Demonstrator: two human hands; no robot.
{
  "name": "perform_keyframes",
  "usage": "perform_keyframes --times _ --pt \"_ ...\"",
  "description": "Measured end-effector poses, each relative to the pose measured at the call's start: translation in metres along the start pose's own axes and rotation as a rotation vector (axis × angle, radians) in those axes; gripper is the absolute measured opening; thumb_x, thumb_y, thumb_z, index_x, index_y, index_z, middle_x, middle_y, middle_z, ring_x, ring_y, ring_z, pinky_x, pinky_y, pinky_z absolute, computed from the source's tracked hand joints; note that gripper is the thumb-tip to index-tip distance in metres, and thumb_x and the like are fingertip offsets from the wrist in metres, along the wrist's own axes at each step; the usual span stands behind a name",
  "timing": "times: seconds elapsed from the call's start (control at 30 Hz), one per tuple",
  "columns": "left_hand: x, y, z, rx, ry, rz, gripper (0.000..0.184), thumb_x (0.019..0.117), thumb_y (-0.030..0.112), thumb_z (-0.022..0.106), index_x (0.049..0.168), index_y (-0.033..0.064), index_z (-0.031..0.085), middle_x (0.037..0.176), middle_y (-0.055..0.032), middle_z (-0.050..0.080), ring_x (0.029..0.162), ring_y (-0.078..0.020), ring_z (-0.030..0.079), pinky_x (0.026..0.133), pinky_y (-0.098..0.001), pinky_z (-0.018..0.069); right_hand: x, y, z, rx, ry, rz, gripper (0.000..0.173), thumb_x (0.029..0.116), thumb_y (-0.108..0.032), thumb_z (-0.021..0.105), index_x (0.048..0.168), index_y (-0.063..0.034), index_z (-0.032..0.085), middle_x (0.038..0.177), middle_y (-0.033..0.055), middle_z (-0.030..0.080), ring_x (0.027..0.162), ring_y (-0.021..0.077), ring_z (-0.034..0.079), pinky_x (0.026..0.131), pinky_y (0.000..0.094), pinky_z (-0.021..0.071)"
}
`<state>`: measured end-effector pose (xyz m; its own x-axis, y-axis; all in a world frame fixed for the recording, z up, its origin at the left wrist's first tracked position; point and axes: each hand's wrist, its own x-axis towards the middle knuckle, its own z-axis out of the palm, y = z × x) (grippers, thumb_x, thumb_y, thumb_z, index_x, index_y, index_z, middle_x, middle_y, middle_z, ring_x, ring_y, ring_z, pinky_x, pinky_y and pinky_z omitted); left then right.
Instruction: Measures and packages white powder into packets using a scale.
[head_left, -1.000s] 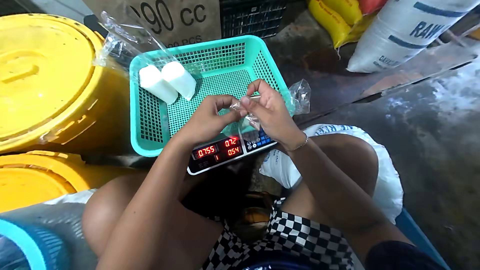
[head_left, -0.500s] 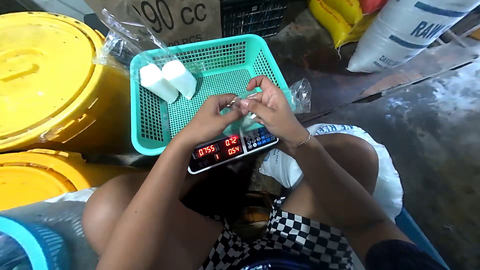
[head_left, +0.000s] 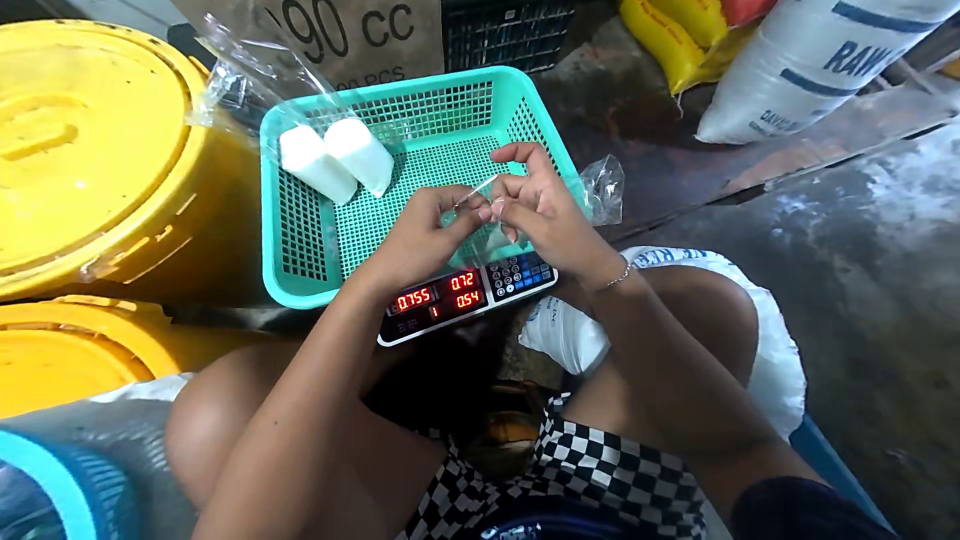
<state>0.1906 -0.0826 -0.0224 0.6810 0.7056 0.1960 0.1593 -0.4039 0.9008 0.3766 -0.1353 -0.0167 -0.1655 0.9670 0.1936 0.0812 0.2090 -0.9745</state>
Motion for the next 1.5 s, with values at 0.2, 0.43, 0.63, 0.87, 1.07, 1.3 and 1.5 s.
perform_keyframes --times 0.2,0.43,0.63,0.87,1.07,1.3,1.5 --pt "0.001 -0.003 0.003 -0.056 0.009 0.018 0.011 0.0994 0.015 0.063 0.092 0.0098 0.069 0.087 0.0089 0.066 0.086 0.0045 0.06 0.083 -0.018 0.0494 -0.003 -0.001 0.008 0.005 0.099 -0.035 0.015 0.1016 0.0 0.053 0.112 -0.0045 0.044 0.068 -0.0072 0.055 0.051 -0.0049 0.044 0.049 0.0114 0.0356" --pt "0.0 0.001 0.001 -0.039 0.033 -0.02 0.014 0.1015 0.013 0.059 0.095 0.0084 0.07 0.087 0.0079 0.067 0.083 0.0055 0.06 0.079 -0.0159 0.0491 0.0 -0.007 -0.005 -0.001 0.067 0.019 0.047 0.0994 -0.006 0.053 0.139 0.0018 0.03 0.085 -0.0024 0.053 0.068 0.0025 0.055 0.066 0.0192 0.0502" --pt "-0.001 -0.001 0.007 0.033 0.021 0.003 0.015 0.0999 0.012 0.058 0.092 0.0074 0.07 0.086 0.0061 0.066 0.083 0.0051 0.059 0.08 -0.0178 0.0481 -0.001 0.0 0.004 -0.031 0.046 -0.04 0.042 0.0888 0.011 0.051 0.128 0.0046 0.04 0.075 -0.0047 0.047 0.056 -0.003 0.042 0.052 0.0122 0.0372" --pt "0.0 -0.001 0.005 0.015 0.059 0.031 0.015 0.1009 0.016 0.061 0.096 0.0082 0.072 0.09 0.007 0.069 0.09 0.0048 0.062 0.088 -0.0198 0.0498 -0.003 -0.007 -0.008 -0.126 0.128 -0.175 0.047 0.0814 0.008 0.052 0.127 0.0046 0.041 0.084 -0.004 0.052 0.063 -0.0029 0.046 0.055 0.0127 0.0389" --pt "0.0 -0.003 0.007 0.011 0.077 0.033 0.014 0.0998 0.015 0.061 0.094 0.0092 0.072 0.087 0.0083 0.068 0.086 0.0058 0.061 0.083 -0.0178 0.0488 -0.004 -0.016 -0.014 -0.12 0.037 0.05 0.049 0.0883 0.002 0.061 0.132 0.0008 0.038 0.091 0.0008 0.059 0.073 0.004 0.061 0.063 0.0188 0.0533" --pt "-0.001 -0.004 0.007 -0.058 0.07 0.039 0.01 0.0962 0.015 0.065 0.088 0.012 0.07 0.083 0.0107 0.067 0.083 0.006 0.061 0.079 -0.0177 0.0495 -0.003 -0.002 -0.001 0.038 -0.006 -0.006 0.019 0.1004 0.005 0.049 0.114 -0.0045 0.04 0.079 -0.0039 0.053 0.061 -0.002 0.048 0.055 0.0132 0.0395" --pt "0.0 -0.002 0.006 -0.109 0.059 0.014 0.009 0.0968 0.012 0.064 0.09 0.0112 0.07 0.083 0.0104 0.067 0.082 0.0053 0.062 0.08 -0.0172 0.051 -0.003 -0.005 0.001 0.059 0.118 -0.001 0.025 0.1003 -0.004 0.06 0.119 -0.0042 0.044 0.068 -0.0083 0.055 0.052 -0.0032 0.048 0.05 0.0127 0.042"
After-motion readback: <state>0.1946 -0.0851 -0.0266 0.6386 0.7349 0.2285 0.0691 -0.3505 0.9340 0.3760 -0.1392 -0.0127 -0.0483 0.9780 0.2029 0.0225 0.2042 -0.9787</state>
